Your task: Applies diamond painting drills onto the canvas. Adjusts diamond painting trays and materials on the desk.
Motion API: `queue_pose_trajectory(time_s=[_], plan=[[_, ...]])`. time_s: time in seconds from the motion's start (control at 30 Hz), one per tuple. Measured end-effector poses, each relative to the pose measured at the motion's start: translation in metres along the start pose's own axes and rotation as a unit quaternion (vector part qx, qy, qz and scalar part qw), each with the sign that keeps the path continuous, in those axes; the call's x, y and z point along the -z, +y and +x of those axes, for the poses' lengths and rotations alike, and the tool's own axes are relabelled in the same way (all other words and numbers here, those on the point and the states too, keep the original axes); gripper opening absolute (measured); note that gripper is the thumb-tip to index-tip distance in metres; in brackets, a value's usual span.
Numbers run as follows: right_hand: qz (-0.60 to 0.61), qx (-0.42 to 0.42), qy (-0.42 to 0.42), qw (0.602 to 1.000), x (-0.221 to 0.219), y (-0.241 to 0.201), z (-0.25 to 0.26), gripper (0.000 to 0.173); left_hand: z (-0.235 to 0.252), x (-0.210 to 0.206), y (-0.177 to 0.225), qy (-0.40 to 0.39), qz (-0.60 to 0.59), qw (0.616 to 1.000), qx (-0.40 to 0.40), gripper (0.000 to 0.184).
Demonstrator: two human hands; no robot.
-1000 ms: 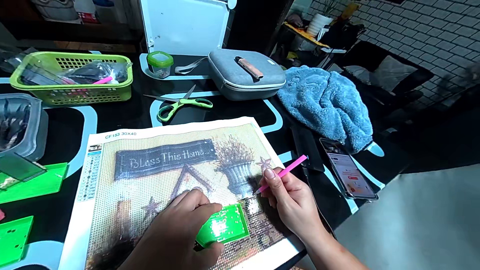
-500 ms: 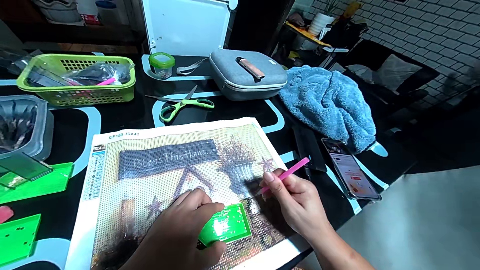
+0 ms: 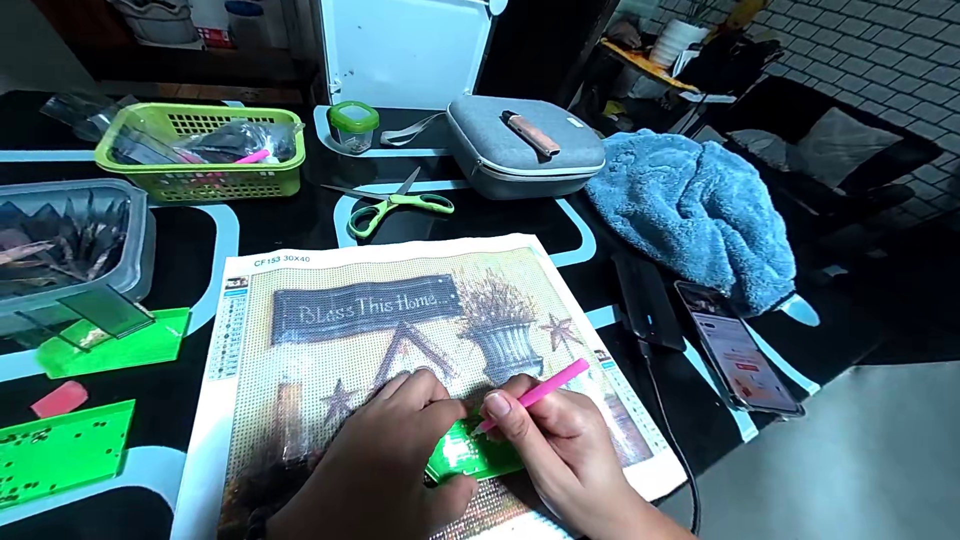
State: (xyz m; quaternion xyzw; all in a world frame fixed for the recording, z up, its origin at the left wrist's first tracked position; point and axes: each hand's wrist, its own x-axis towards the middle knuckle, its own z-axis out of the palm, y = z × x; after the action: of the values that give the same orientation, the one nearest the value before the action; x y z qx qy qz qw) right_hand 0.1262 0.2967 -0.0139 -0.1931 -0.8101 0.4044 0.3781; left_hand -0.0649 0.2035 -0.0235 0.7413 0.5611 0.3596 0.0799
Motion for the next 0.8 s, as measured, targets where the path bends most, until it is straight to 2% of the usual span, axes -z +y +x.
queue_pose_trajectory(time_s=[0.23, 0.37, 0.47, 0.67, 0.8], plan=[[-0.001, 0.004, 0.004, 1.0, 0.0, 0.0, 0.0, 0.033, 0.002, 0.0, 0.003, -0.002, 0.0, 1.0, 0.016, 0.04], [0.069, -0.079, 0.069, 0.992, 0.018, -0.002, 0.002, 0.03, 0.001, 0.001, 0.003, -0.01, -0.01, 1.0, 0.02, 0.044], [0.064, -0.115, 0.107, 0.985, 0.035, 0.002, -0.001, 0.03, 0.002, 0.002, 0.003, -0.017, -0.012, 1.0, 0.019, 0.045], [-0.004, 0.002, 0.007, 1.0, 0.011, -0.001, -0.001, 0.034, 0.001, 0.003, 0.002, -0.02, -0.013, 0.999, 0.02, 0.042], [-0.047, 0.017, -0.011, 0.999, 0.004, 0.0, 0.002, 0.036, 0.001, 0.003, 0.002, -0.018, -0.004, 1.0, 0.011, 0.039]])
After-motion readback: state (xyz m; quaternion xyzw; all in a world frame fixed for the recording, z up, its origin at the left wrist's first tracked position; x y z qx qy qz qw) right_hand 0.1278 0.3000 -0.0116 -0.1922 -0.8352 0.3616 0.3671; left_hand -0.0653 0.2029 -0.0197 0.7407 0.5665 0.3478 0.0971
